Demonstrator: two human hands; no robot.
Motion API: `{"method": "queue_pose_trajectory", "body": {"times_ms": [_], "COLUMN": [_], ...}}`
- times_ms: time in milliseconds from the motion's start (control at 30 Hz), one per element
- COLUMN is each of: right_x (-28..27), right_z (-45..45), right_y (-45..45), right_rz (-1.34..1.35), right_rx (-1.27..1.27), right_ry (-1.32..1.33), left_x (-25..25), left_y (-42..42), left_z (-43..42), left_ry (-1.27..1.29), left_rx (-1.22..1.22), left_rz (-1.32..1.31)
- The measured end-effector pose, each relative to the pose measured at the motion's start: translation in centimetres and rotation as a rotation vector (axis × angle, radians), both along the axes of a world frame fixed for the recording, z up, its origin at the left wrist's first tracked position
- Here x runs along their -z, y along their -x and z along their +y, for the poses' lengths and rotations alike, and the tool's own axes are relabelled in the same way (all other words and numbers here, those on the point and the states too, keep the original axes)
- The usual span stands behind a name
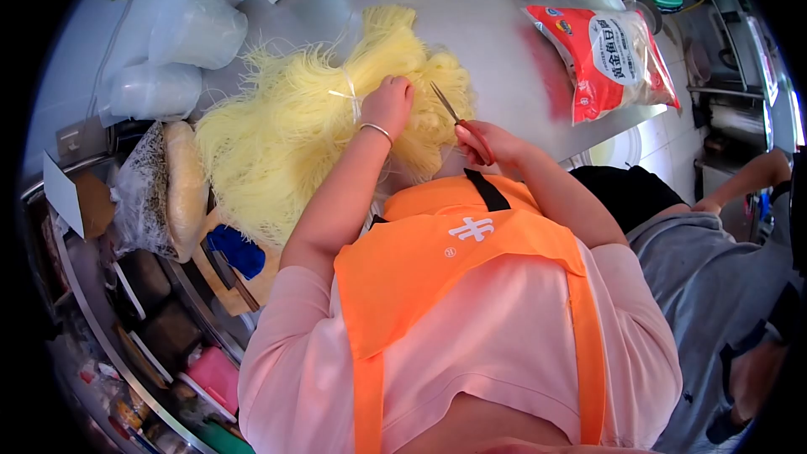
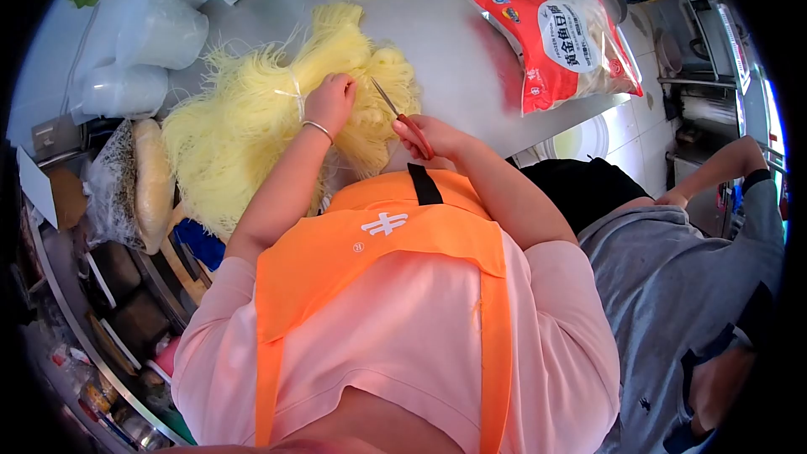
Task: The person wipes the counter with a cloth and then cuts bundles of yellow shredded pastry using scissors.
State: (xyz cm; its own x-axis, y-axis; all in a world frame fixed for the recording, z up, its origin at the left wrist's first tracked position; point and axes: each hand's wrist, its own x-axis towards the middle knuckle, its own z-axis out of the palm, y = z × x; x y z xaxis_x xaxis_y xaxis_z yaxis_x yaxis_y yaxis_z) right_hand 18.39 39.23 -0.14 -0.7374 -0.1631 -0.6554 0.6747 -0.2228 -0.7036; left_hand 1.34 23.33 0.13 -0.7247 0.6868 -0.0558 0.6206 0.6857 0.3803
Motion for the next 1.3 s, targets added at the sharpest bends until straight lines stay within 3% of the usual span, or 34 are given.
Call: {"method": "queue_pose_trajectory", "body": {"times_ms": [767, 933, 1300], "right_x": [-0.1, -0.8, -2.5], "right_z": [-0.3, -0.2, -0.3], "right_y": [0.3, 0.4, 1.5], "right_rz": [-0.012, 0.005, 0.079], "right_rx": [0.0, -0.019, -0.118], "right_ry": [0.051, 0.133, 0.203], "left_x": [0.9, 1.2, 1.8], "left_y": [0.2, 0.8, 2.3], "left_z": [0.1, -1.0, -2.9], "left_ry": [-0.126, -0.405, -0.489], "left_rx": [-0.03, -0.061, -0.106], "left_rz": [-0.094, -0.315, -0.595]}}
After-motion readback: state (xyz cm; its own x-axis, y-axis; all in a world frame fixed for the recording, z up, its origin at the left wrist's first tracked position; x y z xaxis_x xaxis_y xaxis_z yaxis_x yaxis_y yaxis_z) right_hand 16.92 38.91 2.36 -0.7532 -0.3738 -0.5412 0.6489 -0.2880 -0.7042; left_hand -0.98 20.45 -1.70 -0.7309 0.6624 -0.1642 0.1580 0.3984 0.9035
